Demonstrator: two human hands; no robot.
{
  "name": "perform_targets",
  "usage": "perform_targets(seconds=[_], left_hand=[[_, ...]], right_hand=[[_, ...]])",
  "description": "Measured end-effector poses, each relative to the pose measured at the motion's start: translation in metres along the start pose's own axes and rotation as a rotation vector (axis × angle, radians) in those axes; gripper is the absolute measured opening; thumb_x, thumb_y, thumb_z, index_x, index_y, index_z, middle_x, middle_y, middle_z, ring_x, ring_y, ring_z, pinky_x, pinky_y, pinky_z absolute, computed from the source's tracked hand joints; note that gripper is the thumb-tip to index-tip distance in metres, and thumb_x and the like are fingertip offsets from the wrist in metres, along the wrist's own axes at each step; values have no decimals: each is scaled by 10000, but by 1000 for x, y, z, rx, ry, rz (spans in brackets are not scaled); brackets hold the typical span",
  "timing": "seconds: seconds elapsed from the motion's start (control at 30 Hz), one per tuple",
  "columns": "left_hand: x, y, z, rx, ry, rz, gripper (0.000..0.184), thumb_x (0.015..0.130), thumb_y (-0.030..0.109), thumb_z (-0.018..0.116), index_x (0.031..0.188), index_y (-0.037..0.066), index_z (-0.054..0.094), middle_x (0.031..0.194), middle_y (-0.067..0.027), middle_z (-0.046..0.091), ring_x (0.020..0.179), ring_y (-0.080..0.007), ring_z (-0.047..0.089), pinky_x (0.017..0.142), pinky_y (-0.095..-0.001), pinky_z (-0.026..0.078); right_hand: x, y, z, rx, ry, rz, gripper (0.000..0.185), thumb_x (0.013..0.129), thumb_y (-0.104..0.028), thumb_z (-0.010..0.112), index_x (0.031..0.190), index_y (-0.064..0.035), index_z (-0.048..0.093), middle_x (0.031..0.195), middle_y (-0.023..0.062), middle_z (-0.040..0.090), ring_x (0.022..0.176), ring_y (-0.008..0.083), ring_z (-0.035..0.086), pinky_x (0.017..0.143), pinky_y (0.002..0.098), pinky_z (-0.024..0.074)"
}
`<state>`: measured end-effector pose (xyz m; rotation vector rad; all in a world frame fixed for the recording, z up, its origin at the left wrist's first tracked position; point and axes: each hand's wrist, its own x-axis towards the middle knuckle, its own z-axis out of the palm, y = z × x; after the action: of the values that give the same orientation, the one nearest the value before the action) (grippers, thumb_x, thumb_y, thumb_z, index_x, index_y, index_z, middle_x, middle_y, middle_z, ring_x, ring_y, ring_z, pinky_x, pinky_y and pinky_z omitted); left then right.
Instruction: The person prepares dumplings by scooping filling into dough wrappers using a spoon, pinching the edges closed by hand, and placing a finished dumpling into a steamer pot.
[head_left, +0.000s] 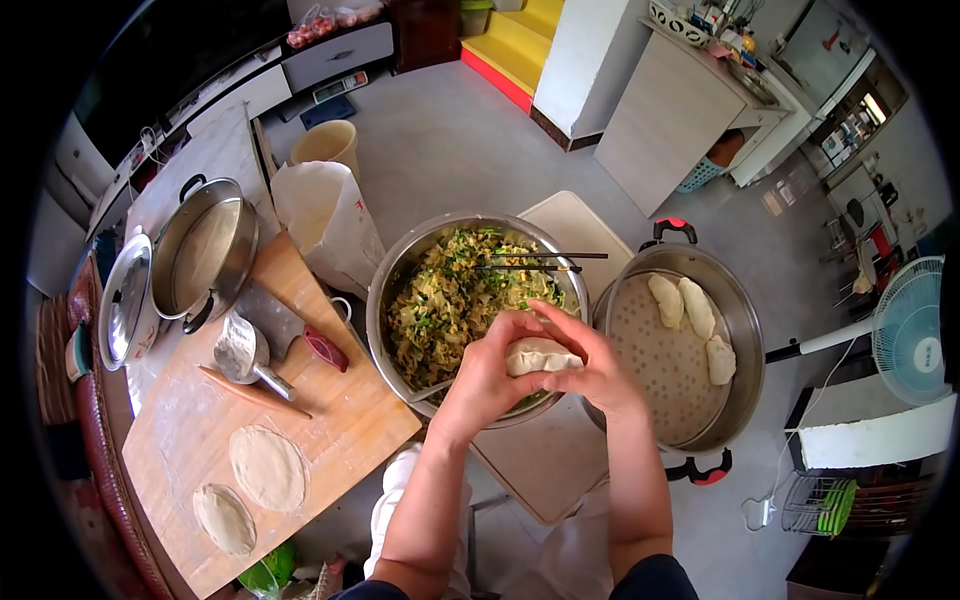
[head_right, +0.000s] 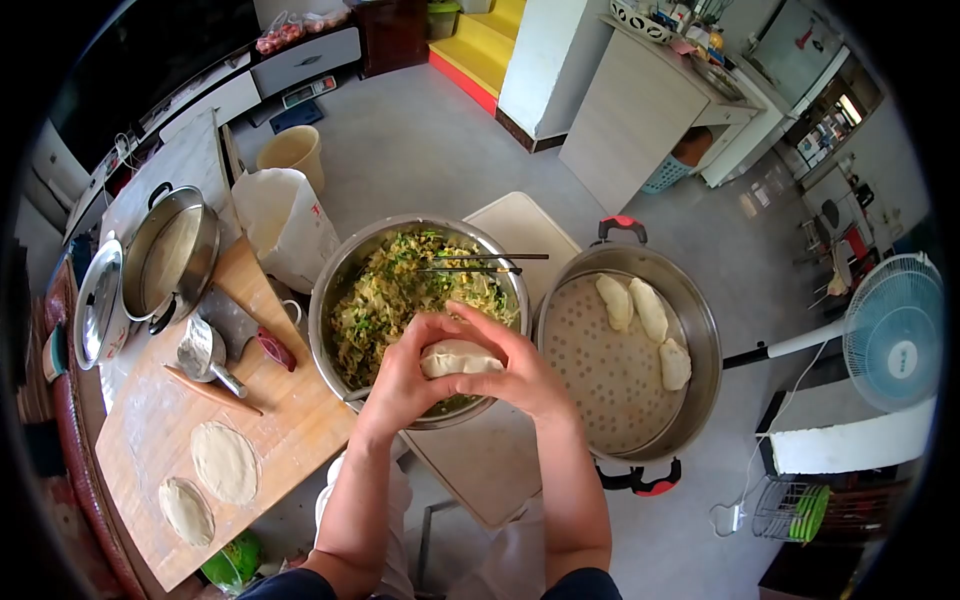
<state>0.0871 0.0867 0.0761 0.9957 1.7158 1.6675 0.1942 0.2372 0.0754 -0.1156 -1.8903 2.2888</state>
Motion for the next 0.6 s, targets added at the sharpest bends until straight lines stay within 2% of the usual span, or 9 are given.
perform_targets(seconds=[0.03,0.07,0.1,0.17,0.3,0.33,0.43,0.47,0.6], left_hand=[[-1,3,0,92,8,2,594,695,38,849,1192,51,524,1139,-100,666,1075,-230,640,919,-349,523],[0,3,-1,187,53,98,623,683,70,859,1210,50,528,1115,-88,684,1083,-231,642,925,-366,522],[0,3,-3,86,64,94,623,681,84,863,1210,49,534,1113,-84,686,1079,-229,644,921,-364,522],[-1,1,-8,-120,84,85,626,678,112,871,1209,47,545,1110,-76,689,1071,-223,647,914,-359,520],[-1,-9,-24,-393,85,190,781,659,226,906,1333,46,554,1293,-83,591,1132,-213,577,887,-318,498],[-1,-9,-26,-424,78,195,676,717,229,873,1307,39,604,1290,-76,556,1101,-188,543,870,-305,488],[-4,-12,-21,-490,134,193,479,784,191,822,1204,16,673,1182,-63,555,1012,-163,538,848,-283,476],[-5,-10,-16,-476,171,221,353,825,140,779,1144,6,705,1100,-50,532,960,-142,523,828,-269,465],[-3,-15,-10,-401,234,317,291,825,122,774,1093,17,730,1056,-43,545,951,-148,533,807,-275,467]], right_hand=[[-1,0,0,62,7,62,851,786,-142,829,1490,-5,369,1409,116,520,1222,200,550,1003,346,483],[-3,0,0,122,11,124,846,787,-131,825,1489,-6,371,1403,113,525,1209,194,558,969,333,506],[-4,0,0,180,12,187,841,788,-120,822,1488,-6,372,1397,110,529,1196,188,567,935,321,529],[-2,7,4,271,34,78,812,782,-103,820,1469,1,399,1376,108,544,1151,189,593,845,311,563],[-7,8,0,462,57,46,768,757,-110,835,1420,13,467,1325,119,583,1074,206,637,738,324,596],[-6,8,-1,469,56,16,735,748,-127,841,1385,20,505,1270,130,621,1046,225,653,745,344,604],[-5,10,-4,430,41,-28,725,749,-132,839,1377,23,511,1238,135,640,1047,230,654,745,349,609],[-5,9,-4,429,44,-32,714,749,-121,838,1371,23,518,1233,134,643,1046,231,654,746,352,608],[-5,6,1,398,70,-49,667,749,-70,830,1346,21,546,1229,133,650,1056,227,650,806,356,591]])
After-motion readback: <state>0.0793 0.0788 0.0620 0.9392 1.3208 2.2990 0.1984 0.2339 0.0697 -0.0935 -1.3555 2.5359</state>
